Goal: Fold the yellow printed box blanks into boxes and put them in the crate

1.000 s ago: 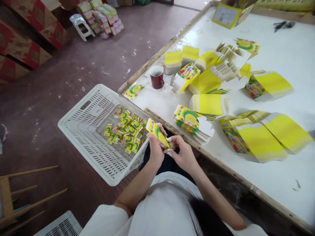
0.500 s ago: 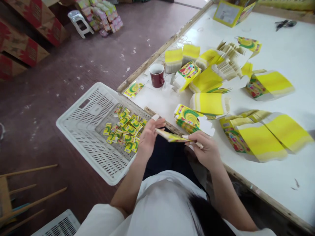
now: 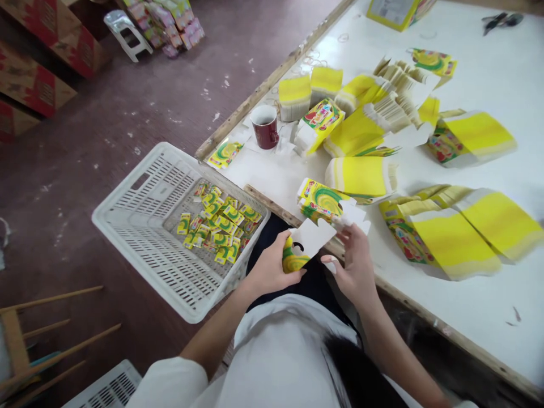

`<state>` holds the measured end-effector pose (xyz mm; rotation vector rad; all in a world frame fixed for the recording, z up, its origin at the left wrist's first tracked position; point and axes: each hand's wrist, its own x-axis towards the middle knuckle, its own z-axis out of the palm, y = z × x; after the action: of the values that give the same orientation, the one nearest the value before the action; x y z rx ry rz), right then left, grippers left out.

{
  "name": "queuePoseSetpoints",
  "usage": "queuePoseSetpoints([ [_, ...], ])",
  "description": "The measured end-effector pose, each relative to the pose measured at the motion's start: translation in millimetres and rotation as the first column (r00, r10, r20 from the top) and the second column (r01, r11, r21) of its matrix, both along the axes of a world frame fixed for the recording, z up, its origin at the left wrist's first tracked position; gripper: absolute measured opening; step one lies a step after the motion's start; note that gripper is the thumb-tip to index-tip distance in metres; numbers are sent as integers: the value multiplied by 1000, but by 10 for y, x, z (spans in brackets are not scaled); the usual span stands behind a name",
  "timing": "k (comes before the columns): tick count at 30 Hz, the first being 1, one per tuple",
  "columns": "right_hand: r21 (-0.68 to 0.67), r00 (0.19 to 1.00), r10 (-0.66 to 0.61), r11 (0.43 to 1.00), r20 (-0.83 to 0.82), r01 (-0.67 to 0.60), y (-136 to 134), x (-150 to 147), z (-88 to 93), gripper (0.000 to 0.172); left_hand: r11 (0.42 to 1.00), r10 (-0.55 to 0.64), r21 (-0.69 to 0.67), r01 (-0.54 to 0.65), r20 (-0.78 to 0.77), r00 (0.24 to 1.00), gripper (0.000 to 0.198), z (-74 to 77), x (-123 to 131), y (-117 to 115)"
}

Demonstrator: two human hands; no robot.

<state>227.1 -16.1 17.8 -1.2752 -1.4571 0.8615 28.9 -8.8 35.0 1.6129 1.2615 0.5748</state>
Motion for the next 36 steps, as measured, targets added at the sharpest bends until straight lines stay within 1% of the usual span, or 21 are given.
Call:
queuePoseSetpoints([
  [1,-93,991,29,995,-132,-42,-13,-42,-36,65,999,-4,39,4,9,1000,80,-5,19,-16],
  [2,-183,964,65,976,-258,-115,-23,-87,-65,60,997,-21,78,19,22,1000,80,-12,43,-33],
  [4,-323,878,115,901,-464,-289,-35,-172,-94,54,985,-73,157,66,39,997,79,-33,99,-66],
  [6,-388,792,124,820,-598,-421,-35,-226,-83,55,962,-116,254,104,31,993,77,-61,143,-92],
  [7,-402,760,121,790,-638,-463,-31,-238,-68,58,946,-121,304,110,16,993,74,-75,154,-99],
  [8,-411,742,111,774,-662,-483,-26,-241,-52,61,930,-116,351,110,-2,993,71,-86,157,-103],
  [9,-417,733,94,770,-674,-483,-20,-239,-36,65,915,-105,389,104,-20,994,68,-93,153,-102],
  [11,-430,731,48,781,-681,-452,-9,-235,-15,71,897,-77,434,90,-47,996,61,-96,138,-94],
  [13,-436,733,10,797,-681,-417,0,-244,-18,72,891,-63,447,82,-57,996,57,-86,125,-83],
  [15,-439,733,-16,809,-680,-390,7,-269,-40,69,889,-54,452,69,-47,997,57,-74,123,-77],
  [18,-432,749,3,815,-663,-386,17,-300,-73,66,900,-39,433,46,-25,999,62,-60,121,-76],
  [20,-401,794,70,835,-604,-378,13,-294,-66,68,923,-44,383,39,6,999,63,-50,111,-70],
  [21,-366,828,127,853,-546,-372,5,-279,-53,69,937,-53,347,38,35,998,62,-43,105,-65],
  [23,-272,891,264,886,-369,-375,-17,-234,-16,70,964,-84,260,52,111,990,61,-33,98,-50],
  [25,-182,912,374,898,-170,-402,-34,-177,11,70,978,-99,196,70,145,984,61,-38,114,-39],
  [26,-151,916,392,903,-89,-402,-32,-149,13,68,979,-99,189,73,130,987,62,-50,132,-39],
  [28,-116,939,345,933,10,-342,-3,-96,-5,59,973,-73,222,61,46,996,71,-95,189,-48],
  [31,-113,985,169,980,36,-164,86,-17,-51,48,951,2,308,30,-103,995,87,-174,280,-71],
  [33,-130,994,102,987,29,-98,134,36,-63,47,937,66,350,-5,-162,985,82,-197,304,-70],
  [34,-130,994,109,986,33,-104,145,60,-64,49,930,98,367,-28,-171,980,75,-191,300,-60],
  [36,-95,981,181,980,73,-174,140,95,-66,56,920,129,386,-67,-137,982,62,-149,263,-18],
])
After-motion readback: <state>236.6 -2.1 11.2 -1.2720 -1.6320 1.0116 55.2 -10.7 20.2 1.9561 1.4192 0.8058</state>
